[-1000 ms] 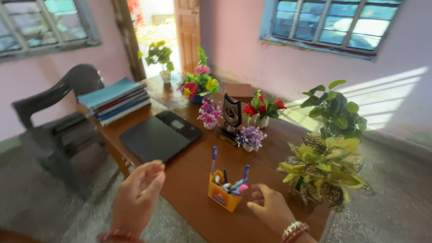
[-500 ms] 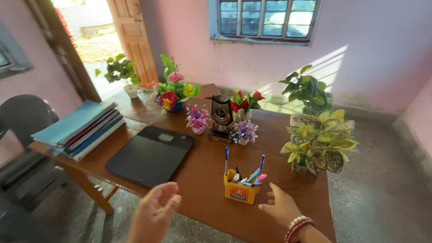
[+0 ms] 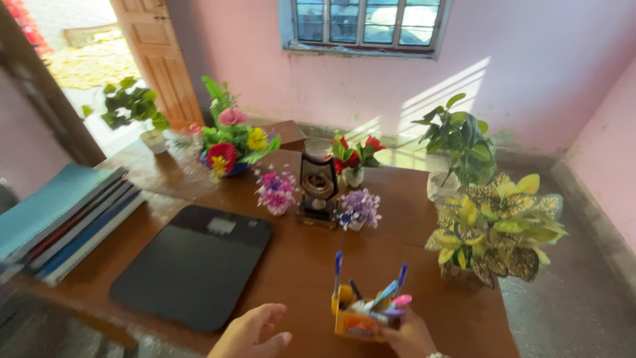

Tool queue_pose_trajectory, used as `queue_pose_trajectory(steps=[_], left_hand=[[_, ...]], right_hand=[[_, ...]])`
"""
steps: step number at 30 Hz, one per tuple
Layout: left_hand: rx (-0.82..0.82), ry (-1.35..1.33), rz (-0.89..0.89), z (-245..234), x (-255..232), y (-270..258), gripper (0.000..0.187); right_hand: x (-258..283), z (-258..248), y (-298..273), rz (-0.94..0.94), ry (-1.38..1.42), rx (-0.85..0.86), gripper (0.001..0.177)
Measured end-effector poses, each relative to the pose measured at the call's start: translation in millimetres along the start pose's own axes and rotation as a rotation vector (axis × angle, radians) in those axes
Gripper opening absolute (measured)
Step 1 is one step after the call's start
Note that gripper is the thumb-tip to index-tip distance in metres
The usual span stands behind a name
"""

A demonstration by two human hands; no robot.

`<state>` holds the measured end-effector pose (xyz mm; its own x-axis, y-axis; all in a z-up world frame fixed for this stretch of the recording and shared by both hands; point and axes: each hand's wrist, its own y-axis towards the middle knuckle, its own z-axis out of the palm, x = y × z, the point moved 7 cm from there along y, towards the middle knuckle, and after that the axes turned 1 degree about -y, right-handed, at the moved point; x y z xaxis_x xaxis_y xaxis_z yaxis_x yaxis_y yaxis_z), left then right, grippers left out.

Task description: The person picks up several small artificial flower bunches from the floor and places them on a wooden table. They adjust the positions of the flowers and other items on the table, including a digital scale and a pen holder, to create a decorative arrangement.

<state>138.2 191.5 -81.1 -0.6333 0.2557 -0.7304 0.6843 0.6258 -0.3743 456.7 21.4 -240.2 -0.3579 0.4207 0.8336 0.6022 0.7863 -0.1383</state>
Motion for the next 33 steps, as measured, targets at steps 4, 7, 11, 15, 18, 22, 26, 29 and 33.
queue_pose_trajectory(steps=[4, 7, 11, 15, 18, 22, 26, 29, 33], left_hand=[[0.043, -0.059, -0.055, -4, 23, 65, 0.065], [0.118, 0.005, 0.0, 16, 37, 108, 0.07], [0.278, 0.071, 0.052, 50, 42, 159, 0.081], [0.397, 0.163, 0.198, 70, 22, 189, 0.087], [0.459, 0.218, 0.216, 71, 0, 202, 0.091], [0.47, 0.254, 0.314, 41, -30, 200, 0.092], [0.516, 0.264, 0.338, -21, -53, 207, 0.089], [0.359, 0.081, 0.364, -69, -54, 210, 0.085], [0.249, -0.06, 0.419, -117, -51, 223, 0.081]], right_hand=[[-34, 26, 32, -0.043, 0.286, 0.088, 0.066], [-61, 53, 42, -0.052, 0.535, 0.132, 0.069], [-112, 77, 59, 0.394, 1.22, 0.091, 0.06], [-139, 65, 61, 0.466, 1.192, 0.005, 0.058], [-145, 50, 52, 0.452, 0.981, -0.055, 0.059], [-142, 7, 20, 0.458, 0.463, -0.147, 0.063], [-116, -49, -14, 0.535, -0.137, -0.252, 0.069], [-77, -86, -58, 0.589, -0.373, -0.369, 0.075], [30, -125, -105, 0.488, -0.344, -0.671, 0.067]])
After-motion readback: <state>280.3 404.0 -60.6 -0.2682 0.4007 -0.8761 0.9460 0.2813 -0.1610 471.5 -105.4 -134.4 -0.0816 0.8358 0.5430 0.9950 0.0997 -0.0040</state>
